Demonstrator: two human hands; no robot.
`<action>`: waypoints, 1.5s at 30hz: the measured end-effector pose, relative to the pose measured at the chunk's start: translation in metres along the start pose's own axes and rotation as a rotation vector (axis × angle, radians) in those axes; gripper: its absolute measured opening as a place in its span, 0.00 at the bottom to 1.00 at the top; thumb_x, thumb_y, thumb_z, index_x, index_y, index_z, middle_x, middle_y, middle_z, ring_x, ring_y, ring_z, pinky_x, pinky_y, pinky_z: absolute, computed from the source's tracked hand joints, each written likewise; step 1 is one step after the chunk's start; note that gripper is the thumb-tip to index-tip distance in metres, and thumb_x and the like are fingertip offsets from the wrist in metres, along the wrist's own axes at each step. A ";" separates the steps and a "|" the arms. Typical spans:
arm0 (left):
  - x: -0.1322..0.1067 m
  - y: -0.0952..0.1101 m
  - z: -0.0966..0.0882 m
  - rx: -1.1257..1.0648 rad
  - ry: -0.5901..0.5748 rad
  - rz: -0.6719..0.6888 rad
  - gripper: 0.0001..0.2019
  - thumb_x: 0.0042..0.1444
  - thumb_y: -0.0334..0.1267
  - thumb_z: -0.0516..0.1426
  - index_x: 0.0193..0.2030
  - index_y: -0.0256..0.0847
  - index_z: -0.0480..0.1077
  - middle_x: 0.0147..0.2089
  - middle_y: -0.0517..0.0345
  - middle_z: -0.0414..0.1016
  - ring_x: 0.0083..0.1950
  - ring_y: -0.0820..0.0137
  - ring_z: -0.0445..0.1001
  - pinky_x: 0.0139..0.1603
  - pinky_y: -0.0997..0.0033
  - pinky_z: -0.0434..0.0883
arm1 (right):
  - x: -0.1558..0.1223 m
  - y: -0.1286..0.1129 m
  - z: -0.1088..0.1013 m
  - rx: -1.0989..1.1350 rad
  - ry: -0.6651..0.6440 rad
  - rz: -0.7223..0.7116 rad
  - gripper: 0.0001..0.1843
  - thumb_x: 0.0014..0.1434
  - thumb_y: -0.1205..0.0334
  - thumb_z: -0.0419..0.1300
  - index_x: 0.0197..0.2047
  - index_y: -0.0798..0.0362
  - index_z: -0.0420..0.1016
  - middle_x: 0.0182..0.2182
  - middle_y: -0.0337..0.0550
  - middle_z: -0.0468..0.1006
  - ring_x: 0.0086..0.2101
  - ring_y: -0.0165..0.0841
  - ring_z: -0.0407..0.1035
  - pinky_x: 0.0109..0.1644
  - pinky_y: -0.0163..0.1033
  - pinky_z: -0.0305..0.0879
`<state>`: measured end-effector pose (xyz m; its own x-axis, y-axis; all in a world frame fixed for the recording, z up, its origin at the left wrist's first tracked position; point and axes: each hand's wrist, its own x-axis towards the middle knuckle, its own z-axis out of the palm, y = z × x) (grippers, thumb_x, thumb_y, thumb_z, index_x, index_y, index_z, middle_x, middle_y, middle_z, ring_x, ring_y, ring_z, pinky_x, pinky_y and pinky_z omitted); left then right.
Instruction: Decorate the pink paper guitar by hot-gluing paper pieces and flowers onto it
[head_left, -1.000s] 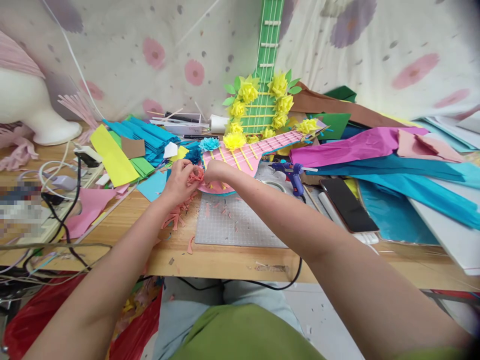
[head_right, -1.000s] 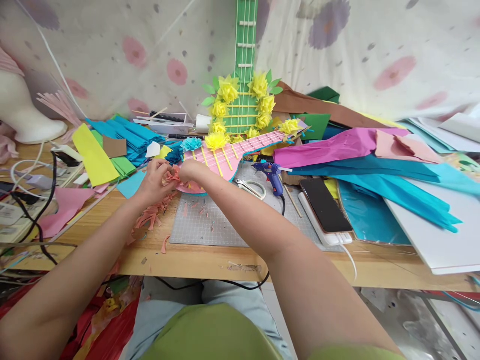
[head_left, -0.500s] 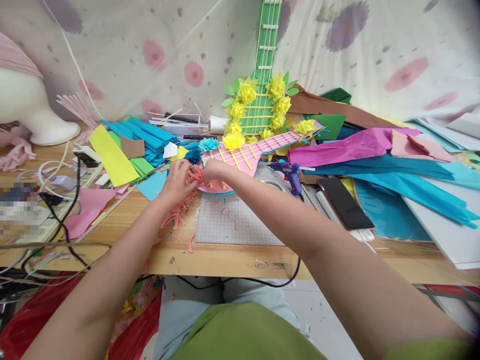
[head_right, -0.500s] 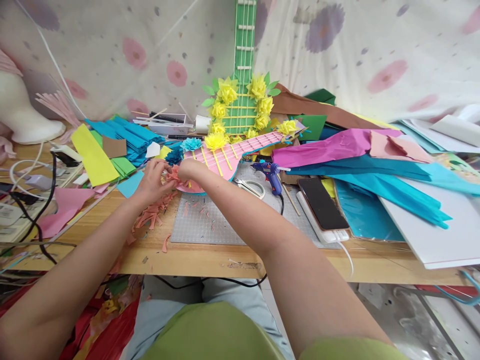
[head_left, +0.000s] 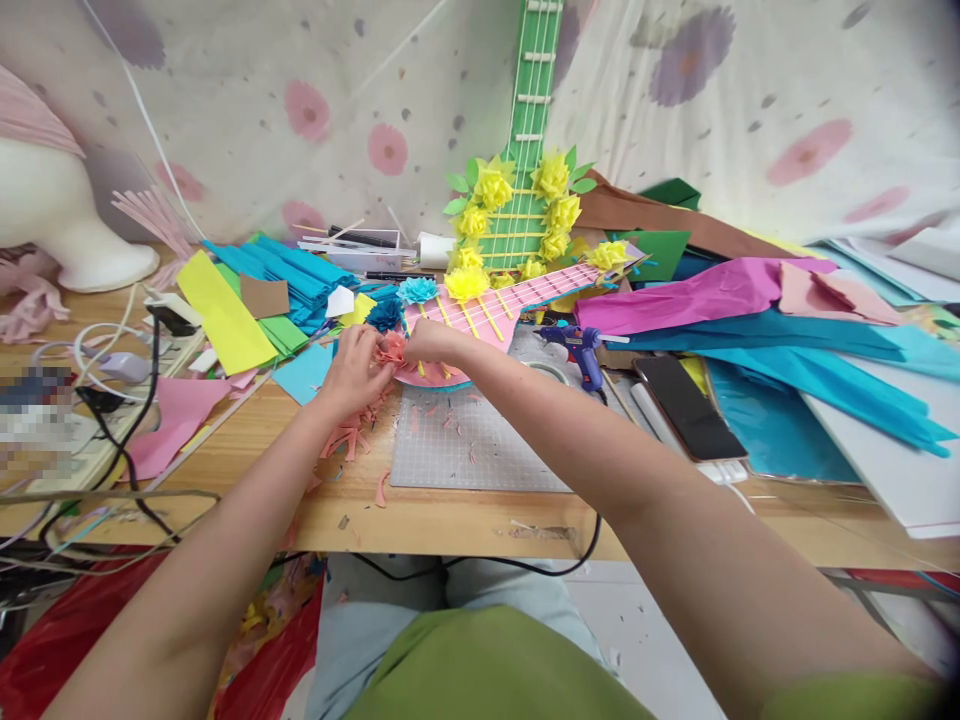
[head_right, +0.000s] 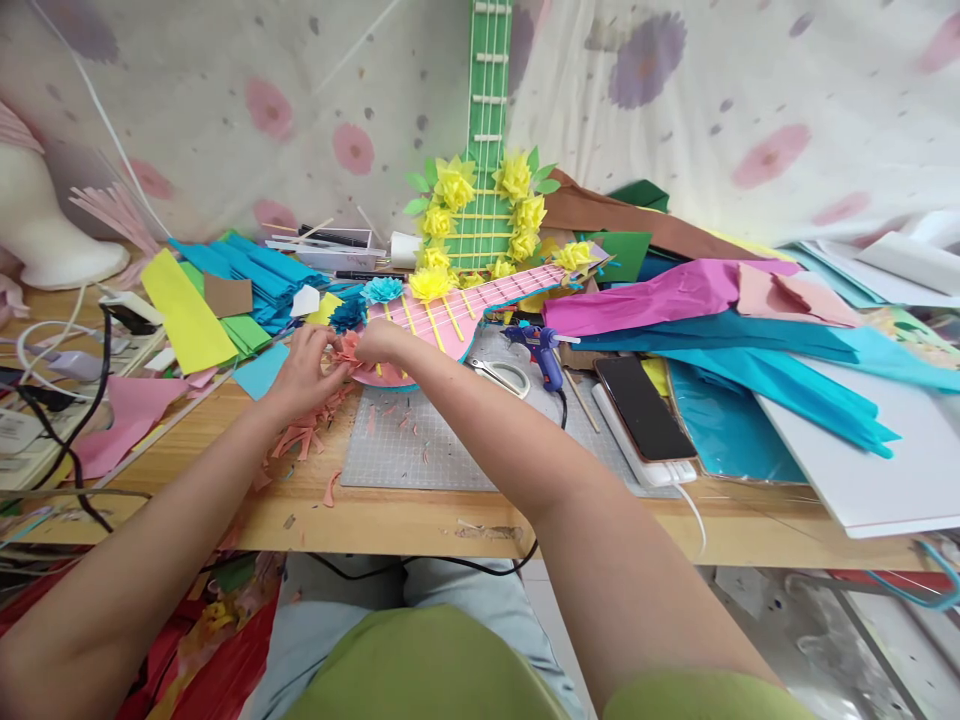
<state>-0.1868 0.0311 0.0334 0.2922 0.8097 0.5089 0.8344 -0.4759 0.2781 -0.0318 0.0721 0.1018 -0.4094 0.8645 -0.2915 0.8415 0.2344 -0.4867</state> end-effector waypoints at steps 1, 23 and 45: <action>-0.001 0.000 0.001 0.000 0.003 0.004 0.08 0.51 0.38 0.55 0.36 0.42 0.59 0.42 0.50 0.63 0.49 0.59 0.63 0.50 0.57 0.64 | -0.004 0.001 -0.001 0.015 -0.014 0.023 0.02 0.43 0.71 0.61 0.24 0.57 0.73 0.24 0.47 0.75 0.32 0.39 0.72 0.31 0.35 0.63; 0.008 0.009 0.016 0.040 0.060 -0.043 0.18 0.44 0.34 0.60 0.40 0.42 0.57 0.42 0.50 0.64 0.47 0.58 0.64 0.48 0.57 0.63 | -0.019 0.015 -0.001 0.321 -0.033 0.068 0.08 0.47 0.70 0.59 0.20 0.56 0.65 0.12 0.35 0.62 0.15 0.25 0.57 0.19 0.31 0.52; 0.019 0.037 -0.008 -0.050 0.273 -0.149 0.06 0.51 0.33 0.52 0.37 0.44 0.62 0.40 0.54 0.68 0.46 0.63 0.67 0.50 0.59 0.65 | -0.052 0.086 -0.020 0.630 0.376 -0.037 0.08 0.49 0.68 0.59 0.29 0.53 0.61 0.23 0.32 0.66 0.22 0.22 0.59 0.26 0.29 0.55</action>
<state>-0.1538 0.0261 0.0604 0.0267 0.7530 0.6575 0.8323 -0.3810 0.4026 0.0686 0.0560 0.0920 -0.1899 0.9816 -0.0185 0.4210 0.0644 -0.9048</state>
